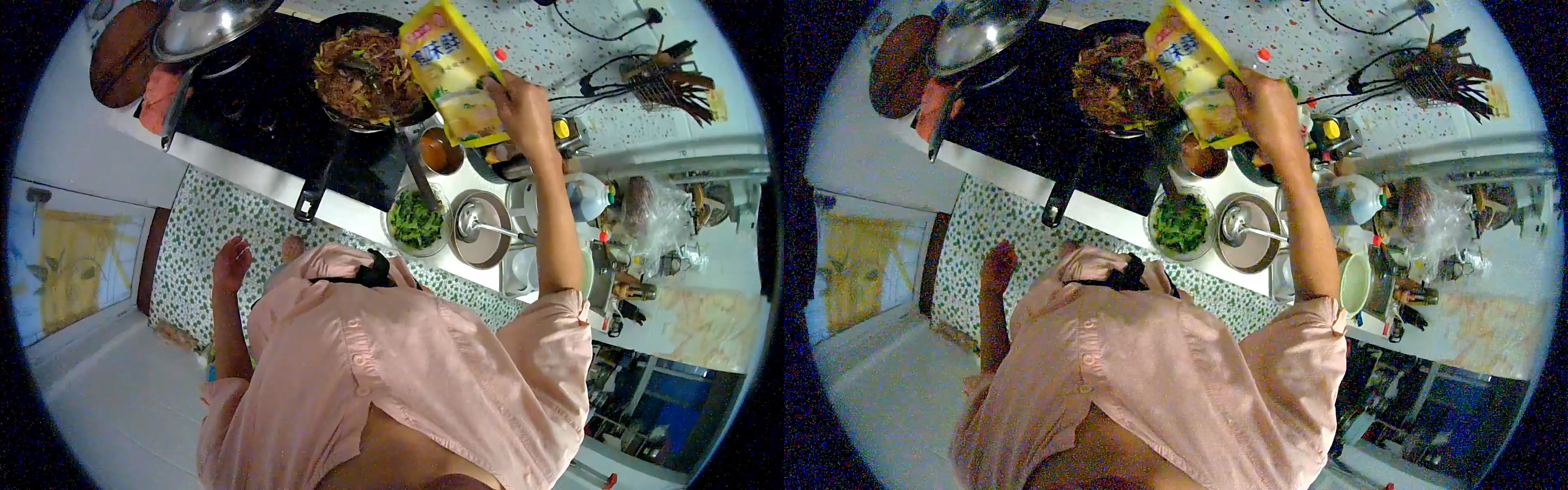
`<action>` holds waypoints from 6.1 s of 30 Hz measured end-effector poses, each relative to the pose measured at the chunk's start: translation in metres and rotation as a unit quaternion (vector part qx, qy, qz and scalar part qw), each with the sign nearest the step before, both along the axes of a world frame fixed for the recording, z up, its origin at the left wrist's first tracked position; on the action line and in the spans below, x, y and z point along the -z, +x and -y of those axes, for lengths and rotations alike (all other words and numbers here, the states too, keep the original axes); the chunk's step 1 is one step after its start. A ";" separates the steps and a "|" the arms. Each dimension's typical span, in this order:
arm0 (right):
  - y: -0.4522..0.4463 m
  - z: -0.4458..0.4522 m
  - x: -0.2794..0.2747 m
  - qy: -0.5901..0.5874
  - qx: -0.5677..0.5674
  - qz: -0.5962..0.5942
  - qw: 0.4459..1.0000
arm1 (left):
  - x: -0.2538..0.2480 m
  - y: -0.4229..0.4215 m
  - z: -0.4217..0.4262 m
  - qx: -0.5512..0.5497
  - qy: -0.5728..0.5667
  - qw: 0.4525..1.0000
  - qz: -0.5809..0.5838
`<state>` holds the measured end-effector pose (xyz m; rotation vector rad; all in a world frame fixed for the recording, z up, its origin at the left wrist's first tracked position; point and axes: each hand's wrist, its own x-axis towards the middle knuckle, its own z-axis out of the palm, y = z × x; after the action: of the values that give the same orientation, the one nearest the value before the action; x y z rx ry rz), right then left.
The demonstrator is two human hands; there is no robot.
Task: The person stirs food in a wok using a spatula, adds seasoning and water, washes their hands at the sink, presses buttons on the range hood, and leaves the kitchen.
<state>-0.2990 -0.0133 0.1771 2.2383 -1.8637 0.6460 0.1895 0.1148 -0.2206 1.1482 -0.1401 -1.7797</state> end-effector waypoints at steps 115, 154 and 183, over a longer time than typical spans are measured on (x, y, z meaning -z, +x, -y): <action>0.050 -0.038 -0.030 0.258 0.005 -0.047 0.965 | -0.217 -0.190 0.126 0.309 -0.003 0.866 -0.394; -0.018 0.043 -0.033 0.384 0.172 0.079 0.904 | -0.223 -0.193 0.122 0.313 -0.021 0.883 -0.349; 0.067 -0.036 -0.106 0.313 0.127 -0.159 0.928 | -0.222 -0.191 0.123 0.309 -0.001 0.874 -0.375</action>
<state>-0.2321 0.0231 0.2826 2.1646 -2.3381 -0.3955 -0.0017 -0.0084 0.0011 0.3305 -0.0390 -2.6717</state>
